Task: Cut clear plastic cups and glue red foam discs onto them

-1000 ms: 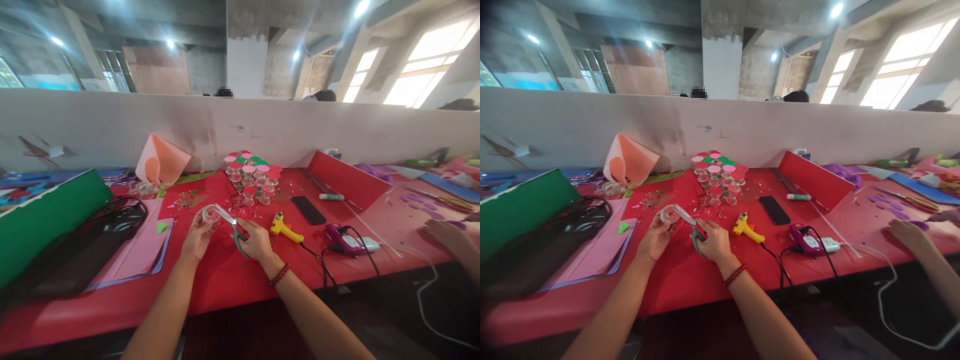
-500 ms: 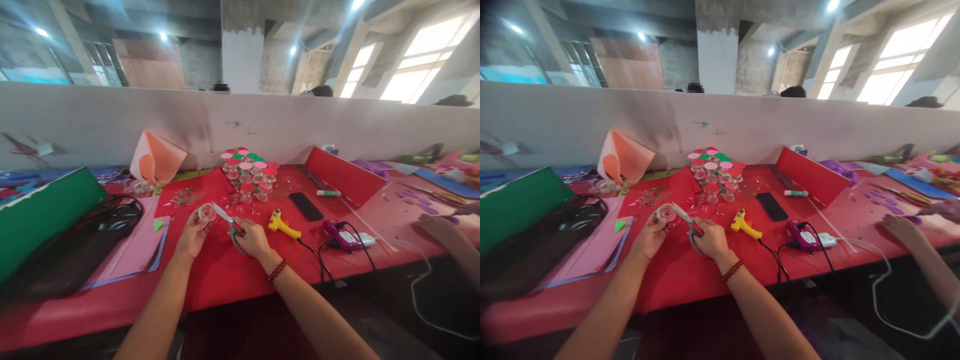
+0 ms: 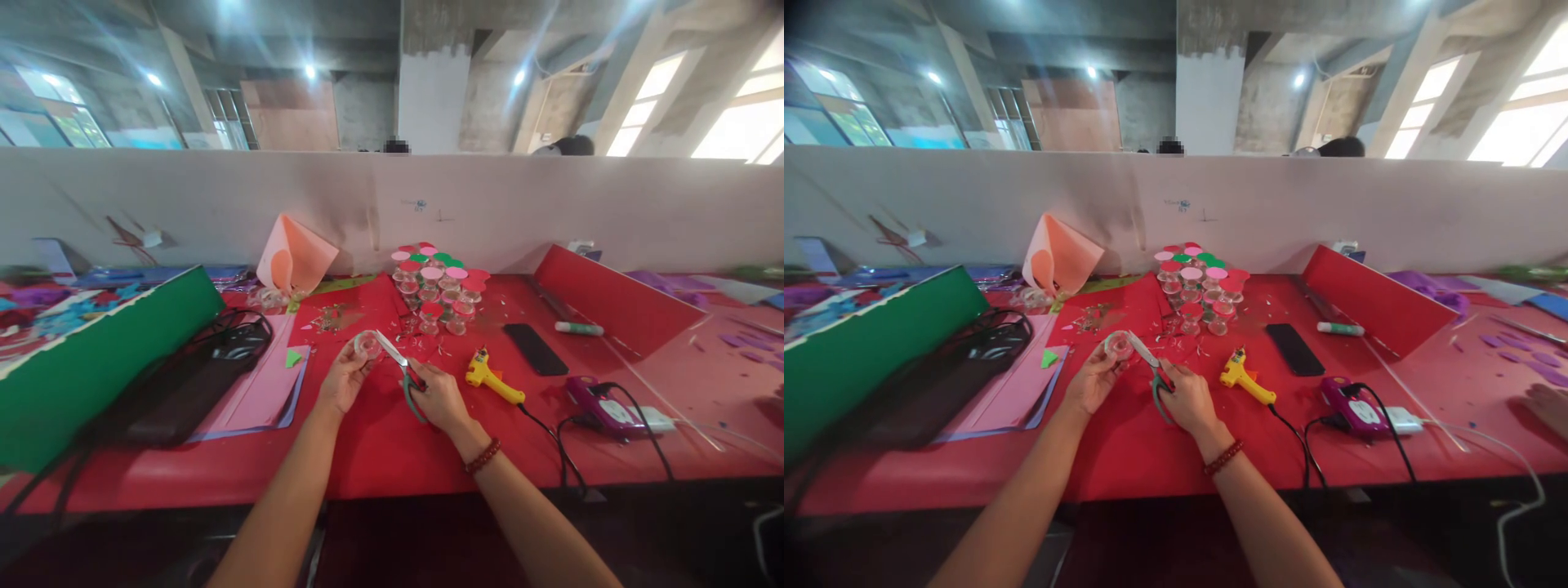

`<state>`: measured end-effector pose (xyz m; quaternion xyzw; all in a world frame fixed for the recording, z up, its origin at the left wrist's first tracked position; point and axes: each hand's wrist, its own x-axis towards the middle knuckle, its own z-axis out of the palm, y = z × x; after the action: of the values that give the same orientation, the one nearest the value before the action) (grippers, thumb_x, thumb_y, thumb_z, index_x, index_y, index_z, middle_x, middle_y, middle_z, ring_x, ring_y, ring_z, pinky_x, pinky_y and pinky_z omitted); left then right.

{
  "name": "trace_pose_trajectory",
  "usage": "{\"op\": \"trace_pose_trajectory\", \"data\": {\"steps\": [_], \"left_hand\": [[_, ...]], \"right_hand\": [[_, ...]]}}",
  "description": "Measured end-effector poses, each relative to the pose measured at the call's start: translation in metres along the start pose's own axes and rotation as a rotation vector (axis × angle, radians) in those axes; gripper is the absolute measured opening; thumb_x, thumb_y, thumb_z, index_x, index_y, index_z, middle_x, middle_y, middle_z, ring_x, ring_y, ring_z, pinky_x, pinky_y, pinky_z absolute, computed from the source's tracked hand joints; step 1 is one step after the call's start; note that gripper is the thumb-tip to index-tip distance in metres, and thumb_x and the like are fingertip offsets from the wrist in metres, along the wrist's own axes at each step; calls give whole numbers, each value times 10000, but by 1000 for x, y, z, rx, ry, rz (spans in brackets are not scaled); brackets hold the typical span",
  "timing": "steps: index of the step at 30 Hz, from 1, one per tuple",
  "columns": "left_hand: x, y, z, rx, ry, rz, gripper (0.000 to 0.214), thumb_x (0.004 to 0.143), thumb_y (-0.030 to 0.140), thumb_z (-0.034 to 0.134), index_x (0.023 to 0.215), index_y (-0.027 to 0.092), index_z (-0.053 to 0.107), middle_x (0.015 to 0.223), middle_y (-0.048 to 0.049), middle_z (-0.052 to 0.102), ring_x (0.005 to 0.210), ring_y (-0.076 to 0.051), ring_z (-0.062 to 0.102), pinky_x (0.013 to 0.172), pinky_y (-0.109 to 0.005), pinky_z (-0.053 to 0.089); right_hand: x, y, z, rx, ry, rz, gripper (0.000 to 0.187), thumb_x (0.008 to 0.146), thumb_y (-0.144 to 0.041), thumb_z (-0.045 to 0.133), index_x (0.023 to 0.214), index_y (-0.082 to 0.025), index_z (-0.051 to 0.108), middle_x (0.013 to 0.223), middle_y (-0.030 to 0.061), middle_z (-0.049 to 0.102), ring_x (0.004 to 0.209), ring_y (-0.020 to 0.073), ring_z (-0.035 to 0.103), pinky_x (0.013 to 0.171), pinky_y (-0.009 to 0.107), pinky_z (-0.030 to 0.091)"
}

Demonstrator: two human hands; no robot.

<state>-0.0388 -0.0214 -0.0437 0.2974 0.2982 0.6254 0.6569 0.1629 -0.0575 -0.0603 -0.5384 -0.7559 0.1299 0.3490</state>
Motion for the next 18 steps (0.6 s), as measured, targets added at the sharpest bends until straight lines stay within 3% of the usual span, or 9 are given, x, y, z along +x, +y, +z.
{"op": "trace_pose_trajectory", "data": {"steps": [18], "left_hand": [[0, -2, 1, 5, -37, 55, 337, 681, 71, 735, 996, 189, 708, 1076, -35, 704, 764, -96, 643, 760, -228, 502]], "right_hand": [[3, -1, 0, 282, -67, -90, 377, 863, -421, 571, 1079, -137, 693, 676, -7, 614, 578, 125, 523, 576, 210, 438]]}}
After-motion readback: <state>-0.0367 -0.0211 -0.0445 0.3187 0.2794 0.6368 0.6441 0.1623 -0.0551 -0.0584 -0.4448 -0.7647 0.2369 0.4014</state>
